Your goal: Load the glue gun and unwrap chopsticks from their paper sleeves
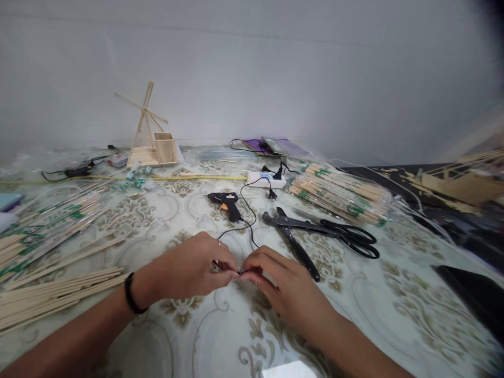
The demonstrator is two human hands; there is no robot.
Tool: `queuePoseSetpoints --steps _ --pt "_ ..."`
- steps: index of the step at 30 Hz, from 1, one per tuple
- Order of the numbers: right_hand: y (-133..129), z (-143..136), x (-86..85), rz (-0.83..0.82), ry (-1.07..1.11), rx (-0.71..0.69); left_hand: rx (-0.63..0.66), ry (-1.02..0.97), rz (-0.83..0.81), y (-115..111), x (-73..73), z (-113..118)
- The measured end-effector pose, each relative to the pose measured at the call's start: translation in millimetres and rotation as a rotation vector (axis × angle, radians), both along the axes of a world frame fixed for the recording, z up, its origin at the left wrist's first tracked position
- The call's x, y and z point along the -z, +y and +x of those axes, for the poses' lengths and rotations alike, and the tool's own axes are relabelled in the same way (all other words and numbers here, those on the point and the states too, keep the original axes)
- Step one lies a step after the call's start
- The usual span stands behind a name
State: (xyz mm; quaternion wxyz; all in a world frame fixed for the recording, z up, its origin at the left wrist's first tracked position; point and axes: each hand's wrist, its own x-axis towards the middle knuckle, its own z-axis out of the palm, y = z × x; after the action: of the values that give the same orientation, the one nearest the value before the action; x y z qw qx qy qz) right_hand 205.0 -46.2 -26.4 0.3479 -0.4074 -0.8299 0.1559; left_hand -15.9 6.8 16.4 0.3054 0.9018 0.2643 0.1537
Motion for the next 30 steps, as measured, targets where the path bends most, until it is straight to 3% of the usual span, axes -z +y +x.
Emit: queuePoseSetpoints --steps 4,10,21,26,30 --pt "3.9 -0.8 2.3 0.13 -0.056 0.043 -0.033 -0.003 -0.029 -0.5 -3.8 0.3" --pt "9.3 -3.9 2.2 0.096 -0.054 0.014 -0.112 -0.059 -0.078 0.2 -4.2 0.2" --pt "11.3 -8.4 8.9 0.152 -0.076 0.018 -0.2 0.079 0.134 -18.1 1.8 9.3" --pt "4.0 -18.4 10.6 0.141 -0.118 0.004 -0.238 -0.017 0.016 -23.4 12.6 2.4" --pt "2.5 -24.7 5.9 0.143 -0.126 -0.007 -0.348 -0.151 -0.199 -21.6 18.0 -2.2"
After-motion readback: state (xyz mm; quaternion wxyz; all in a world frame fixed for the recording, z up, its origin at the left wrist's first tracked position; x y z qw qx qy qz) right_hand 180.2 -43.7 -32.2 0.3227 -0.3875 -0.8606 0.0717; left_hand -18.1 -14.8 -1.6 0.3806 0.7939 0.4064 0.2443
